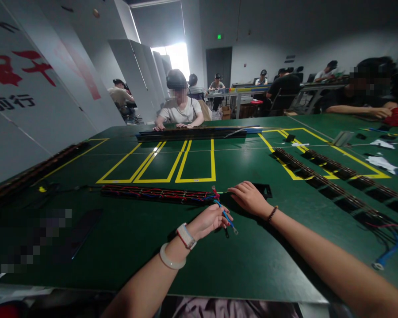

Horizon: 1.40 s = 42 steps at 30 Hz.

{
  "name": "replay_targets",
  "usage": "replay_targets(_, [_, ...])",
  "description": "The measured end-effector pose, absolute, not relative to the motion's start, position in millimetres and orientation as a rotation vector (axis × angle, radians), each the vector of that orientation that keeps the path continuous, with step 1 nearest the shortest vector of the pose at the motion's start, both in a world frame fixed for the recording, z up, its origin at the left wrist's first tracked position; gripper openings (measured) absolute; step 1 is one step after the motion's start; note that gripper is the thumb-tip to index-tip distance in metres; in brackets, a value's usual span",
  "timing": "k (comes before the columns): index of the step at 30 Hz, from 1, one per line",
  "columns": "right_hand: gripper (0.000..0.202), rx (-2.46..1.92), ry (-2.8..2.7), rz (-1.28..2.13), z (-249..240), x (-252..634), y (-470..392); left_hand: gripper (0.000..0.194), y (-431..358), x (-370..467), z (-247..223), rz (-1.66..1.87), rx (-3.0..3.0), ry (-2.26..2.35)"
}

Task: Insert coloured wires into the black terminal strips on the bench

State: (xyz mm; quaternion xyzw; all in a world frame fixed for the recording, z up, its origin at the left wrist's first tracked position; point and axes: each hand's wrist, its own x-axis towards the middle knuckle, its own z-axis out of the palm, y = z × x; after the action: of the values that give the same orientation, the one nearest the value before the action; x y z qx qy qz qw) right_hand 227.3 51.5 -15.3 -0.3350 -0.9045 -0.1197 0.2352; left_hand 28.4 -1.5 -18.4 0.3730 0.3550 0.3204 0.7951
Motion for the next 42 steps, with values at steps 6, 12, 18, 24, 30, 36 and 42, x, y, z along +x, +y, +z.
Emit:
replay_targets(6, [0.026,-1.008,-2.431,-0.321,-19.7,228.6,60.1,0.012,-2.3,29.5,-14.9,0.688,0.793,0.776])
replay_targets(12, [0.025,-1.017,-2.425,-0.306,-22.4,227.7,61.9,0.011,-2.4,29.2,-13.9,0.686,0.786,0.781])
replay_targets(18, [0.025,-0.998,-2.429,-0.314,-20.6,226.4,61.0,0.012,-1.8,28.9,-15.5,0.682,0.793,0.777])
replay_targets(24, [0.024,-1.004,-2.439,-0.326,-20.0,225.7,60.5,0.014,-1.8,28.3,-18.1,0.682,0.81,0.762])
replay_targets(30, [0.023,-0.986,-2.436,-0.32,-19.7,224.8,60.2,0.015,-1.5,28.3,-18.7,0.681,0.817,0.757])
replay_targets(36, [0.023,-0.982,-2.441,-0.326,-18.0,224.0,59.4,0.015,-1.9,28.1,-17.6,0.684,0.809,0.758])
replay_targets(42, [0.023,-0.993,-2.462,-0.329,-18.6,224.0,59.5,0.012,-2.5,28.6,-16.6,0.68,0.813,0.761])
